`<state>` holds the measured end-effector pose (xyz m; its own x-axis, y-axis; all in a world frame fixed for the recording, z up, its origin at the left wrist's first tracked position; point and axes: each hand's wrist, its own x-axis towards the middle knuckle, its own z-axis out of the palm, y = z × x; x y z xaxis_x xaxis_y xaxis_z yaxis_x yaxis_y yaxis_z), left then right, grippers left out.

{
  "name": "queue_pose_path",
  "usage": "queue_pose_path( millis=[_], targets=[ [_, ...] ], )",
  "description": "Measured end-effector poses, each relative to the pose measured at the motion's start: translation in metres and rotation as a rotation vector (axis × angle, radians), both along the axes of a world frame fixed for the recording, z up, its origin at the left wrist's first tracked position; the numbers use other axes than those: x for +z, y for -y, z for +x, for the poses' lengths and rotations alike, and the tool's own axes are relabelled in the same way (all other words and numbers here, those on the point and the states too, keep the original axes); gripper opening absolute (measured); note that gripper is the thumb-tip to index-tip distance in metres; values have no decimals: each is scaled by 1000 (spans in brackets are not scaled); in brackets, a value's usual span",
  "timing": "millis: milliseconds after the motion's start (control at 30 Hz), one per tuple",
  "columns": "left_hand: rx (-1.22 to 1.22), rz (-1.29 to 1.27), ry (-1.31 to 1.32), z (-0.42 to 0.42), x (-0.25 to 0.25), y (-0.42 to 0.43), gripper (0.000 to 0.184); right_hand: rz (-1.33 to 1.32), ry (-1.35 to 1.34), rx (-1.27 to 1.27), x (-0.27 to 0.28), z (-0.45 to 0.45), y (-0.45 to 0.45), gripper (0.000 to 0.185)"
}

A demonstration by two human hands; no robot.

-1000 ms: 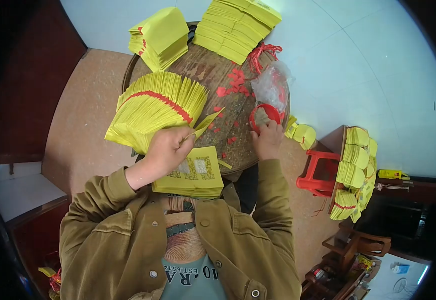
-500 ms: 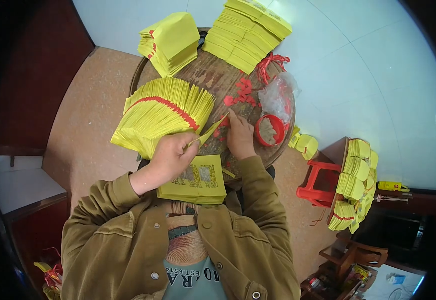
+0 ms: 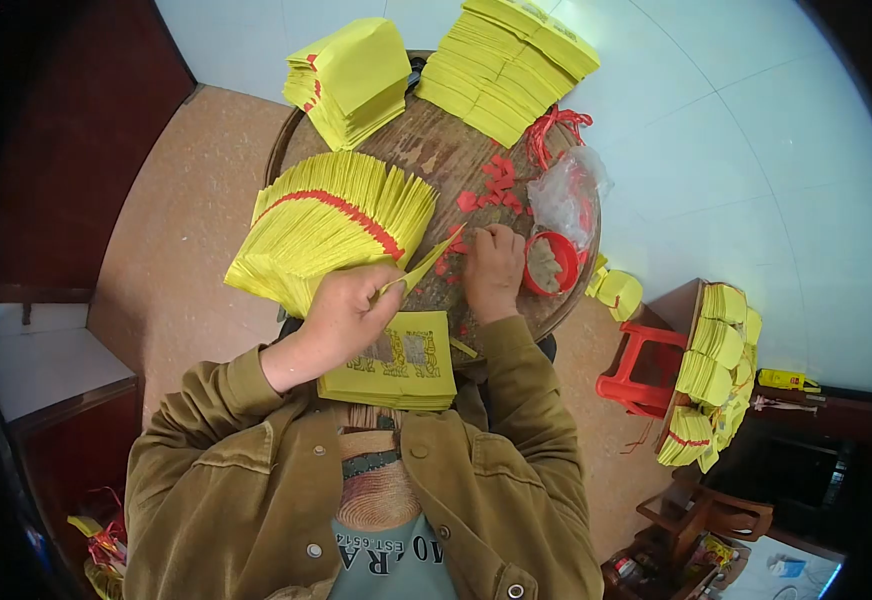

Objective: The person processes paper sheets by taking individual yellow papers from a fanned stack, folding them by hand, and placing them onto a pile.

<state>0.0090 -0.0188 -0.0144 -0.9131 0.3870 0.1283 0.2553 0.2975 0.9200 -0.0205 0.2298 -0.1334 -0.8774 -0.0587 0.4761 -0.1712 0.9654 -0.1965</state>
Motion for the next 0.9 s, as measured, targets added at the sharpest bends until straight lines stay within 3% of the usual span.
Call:
queue_pose_path(
  millis=[133, 300, 433, 600, 633, 767, 900],
  targets=[
    [-1, 7, 17, 2, 1, -1, 9, 108, 65, -54, 0, 4, 16, 34],
    [-7, -5, -16, 1, 1, -2, 8, -184, -74, 19, 17, 11, 2, 23],
    [-43, -39, -19, 0, -1, -4, 5, -1091, 429, -170, 40, 42, -8, 15],
    [-12, -10, -196, -2, -13, -11, 6, -1372, 462, 62, 67, 67, 0, 14],
    [-12, -14, -198, -2, -12, -10, 6, -1376, 461, 65, 71, 70, 4, 14],
    [-121, -57, -83, -2, -5, -7, 7, -878, 321, 285, 84, 79, 22, 17],
    [-189, -95, -129, -3, -7, -6, 3, -666, 202, 343, 91, 76, 36, 20]
  ],
)
